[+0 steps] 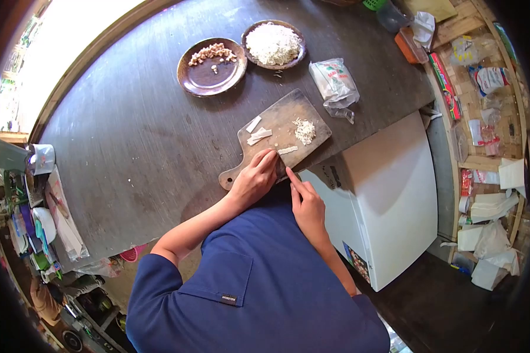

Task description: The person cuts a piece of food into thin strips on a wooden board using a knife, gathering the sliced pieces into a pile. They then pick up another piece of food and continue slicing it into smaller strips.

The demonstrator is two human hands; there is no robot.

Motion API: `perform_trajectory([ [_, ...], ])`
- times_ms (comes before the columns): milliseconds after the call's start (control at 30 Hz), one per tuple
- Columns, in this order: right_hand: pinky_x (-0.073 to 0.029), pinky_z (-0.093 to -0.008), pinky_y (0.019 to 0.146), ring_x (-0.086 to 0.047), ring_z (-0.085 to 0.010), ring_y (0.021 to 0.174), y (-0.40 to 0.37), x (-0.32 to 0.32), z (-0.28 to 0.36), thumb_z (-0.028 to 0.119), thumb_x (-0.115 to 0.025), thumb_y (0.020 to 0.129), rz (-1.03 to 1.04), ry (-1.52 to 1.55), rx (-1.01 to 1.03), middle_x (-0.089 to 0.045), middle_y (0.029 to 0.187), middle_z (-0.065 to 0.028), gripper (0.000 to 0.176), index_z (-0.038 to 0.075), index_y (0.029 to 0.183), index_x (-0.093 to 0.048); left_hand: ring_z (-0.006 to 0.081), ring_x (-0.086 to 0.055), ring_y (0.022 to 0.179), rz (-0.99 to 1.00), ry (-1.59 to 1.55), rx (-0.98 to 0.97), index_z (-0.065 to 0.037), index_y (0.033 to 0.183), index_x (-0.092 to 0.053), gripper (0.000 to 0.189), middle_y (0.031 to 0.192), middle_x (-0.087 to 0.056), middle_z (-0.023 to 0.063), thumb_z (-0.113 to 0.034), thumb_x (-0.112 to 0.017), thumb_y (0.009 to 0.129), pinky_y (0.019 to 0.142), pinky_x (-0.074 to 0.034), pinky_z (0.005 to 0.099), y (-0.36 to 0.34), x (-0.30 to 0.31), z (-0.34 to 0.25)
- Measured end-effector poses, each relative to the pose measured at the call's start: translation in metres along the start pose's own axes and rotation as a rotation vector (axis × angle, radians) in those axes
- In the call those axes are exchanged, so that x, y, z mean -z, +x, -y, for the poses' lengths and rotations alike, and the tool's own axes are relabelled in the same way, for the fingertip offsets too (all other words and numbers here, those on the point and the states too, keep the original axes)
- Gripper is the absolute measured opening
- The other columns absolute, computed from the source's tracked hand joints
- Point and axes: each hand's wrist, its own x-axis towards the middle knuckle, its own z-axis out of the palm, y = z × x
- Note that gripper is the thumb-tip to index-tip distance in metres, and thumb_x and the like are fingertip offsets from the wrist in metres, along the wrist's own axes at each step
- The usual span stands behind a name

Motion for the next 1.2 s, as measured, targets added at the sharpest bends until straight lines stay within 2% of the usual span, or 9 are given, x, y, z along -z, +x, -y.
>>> perform_trajectory([
  [67, -0.056, -0.0473, 0.068, -0.069, -0.0338, 0.076, 0.008, -0.009, -0.002, 0.017, -0.064, 0.106, -0.063, 0.018, 0.088, -0.063, 0.089, -0.0086, 0.051, 0.037, 0.153, -0.061, 0.0332, -0.060, 0.132, 0.005, -0.006, -0.003, 0.011, 0.124, -0.070, 0.040, 0.133, -0.065, 0.0188, -0.001, -0.073, 0.085, 0.111, -0.053, 0.0375, -0.002, 0.000, -0.001],
  [167, -0.056, -0.0476, 0.067, -0.069, -0.0344, 0.075, 0.000, -0.006, -0.005, 0.017, -0.064, 0.106, -0.085, 0.015, 0.117, -0.063, 0.089, -0.0088, 0.051, 0.037, 0.153, -0.061, 0.0334, -0.060, 0.132, -0.006, -0.016, -0.006, 0.013, 0.125, -0.069, 0.042, 0.133, -0.064, 0.0193, -0.001, -0.072, 0.085, 0.111, -0.052, 0.0373, -0.001, -0.001, 0.001],
  [1200, -0.058, -0.0471, 0.069, -0.071, -0.0336, 0.076, -0.012, 0.003, -0.008, 0.016, -0.064, 0.106, -0.025, 0.009, 0.101, -0.065, 0.092, -0.0068, 0.053, 0.037, 0.154, -0.059, 0.0327, -0.060, 0.133, -0.013, -0.048, 0.013, 0.012, 0.127, -0.067, 0.043, 0.133, -0.065, 0.0186, -0.002, -0.071, 0.086, 0.110, -0.053, 0.0366, 0.001, 0.002, 0.001],
])
